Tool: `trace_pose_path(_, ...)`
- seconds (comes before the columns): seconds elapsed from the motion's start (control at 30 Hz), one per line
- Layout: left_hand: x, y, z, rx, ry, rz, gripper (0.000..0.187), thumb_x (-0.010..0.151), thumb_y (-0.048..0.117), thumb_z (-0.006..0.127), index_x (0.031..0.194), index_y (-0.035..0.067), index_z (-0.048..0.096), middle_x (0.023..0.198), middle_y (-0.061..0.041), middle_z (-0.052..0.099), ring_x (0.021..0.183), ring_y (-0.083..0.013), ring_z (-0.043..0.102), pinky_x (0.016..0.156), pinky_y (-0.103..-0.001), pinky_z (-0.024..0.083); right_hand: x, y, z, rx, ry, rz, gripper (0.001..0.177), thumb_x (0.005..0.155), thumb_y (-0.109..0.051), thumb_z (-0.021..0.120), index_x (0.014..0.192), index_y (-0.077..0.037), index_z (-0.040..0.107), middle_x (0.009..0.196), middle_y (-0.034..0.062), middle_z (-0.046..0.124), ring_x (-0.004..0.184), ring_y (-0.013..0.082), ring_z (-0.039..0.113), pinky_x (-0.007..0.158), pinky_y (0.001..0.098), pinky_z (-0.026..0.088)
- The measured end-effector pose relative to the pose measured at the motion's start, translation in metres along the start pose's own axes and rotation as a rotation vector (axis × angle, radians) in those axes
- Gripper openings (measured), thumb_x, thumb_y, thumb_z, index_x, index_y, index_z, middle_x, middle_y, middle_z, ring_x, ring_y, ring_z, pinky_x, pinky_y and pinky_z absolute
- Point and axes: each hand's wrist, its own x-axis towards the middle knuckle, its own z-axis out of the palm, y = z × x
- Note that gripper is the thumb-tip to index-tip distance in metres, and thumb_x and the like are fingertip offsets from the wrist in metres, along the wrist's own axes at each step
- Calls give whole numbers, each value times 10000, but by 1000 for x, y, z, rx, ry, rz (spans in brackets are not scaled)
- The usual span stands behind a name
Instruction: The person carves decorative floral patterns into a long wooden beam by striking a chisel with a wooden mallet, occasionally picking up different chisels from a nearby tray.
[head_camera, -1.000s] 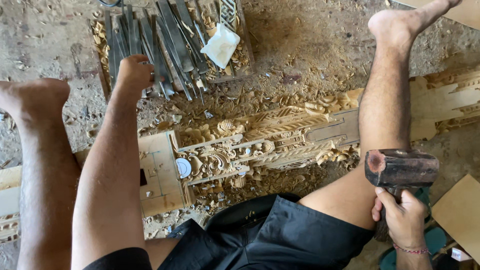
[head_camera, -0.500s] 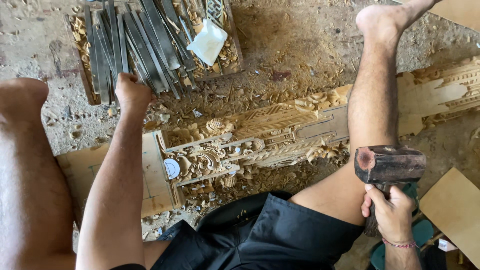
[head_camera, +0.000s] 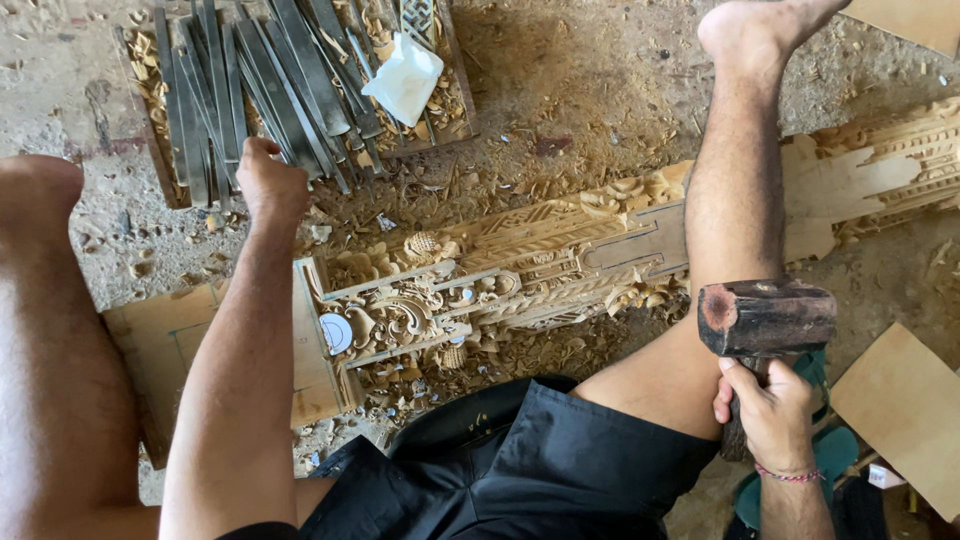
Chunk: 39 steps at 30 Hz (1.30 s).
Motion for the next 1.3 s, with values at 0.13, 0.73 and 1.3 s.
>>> trace_pose_path(0.13,-9,11,-20,-18,-54,-35,564,699,-191,552,1195,73,497,1073,-74,574,852,-135,569,648,-197,543,1,0,-1,29,1,1,327,917,-52,544,641,-28,369,505,113,432,353,194,415,381,297,303)
trace_pose_path(0.73,-91,24,-71,-637,-552,-377,87,927,-3,509,958,75,533,838,-41,566,652,-109,524,574,-206,488,-3,-13,1,-12,-19,-5,366,907,-65,566,592,-16,386,492,111,458,353,192,439,388,298,323)
trace_pose_path(1.3,-224,26,8,-391,-598,216,78,949,94,483,1009,43,484,893,-130,680,804,-200,720,759,-310,637,-3,-50,2,-394,-29,-71,370,906,-96,627,588,2,466,463,94,534,434,149,483,525,291,404)
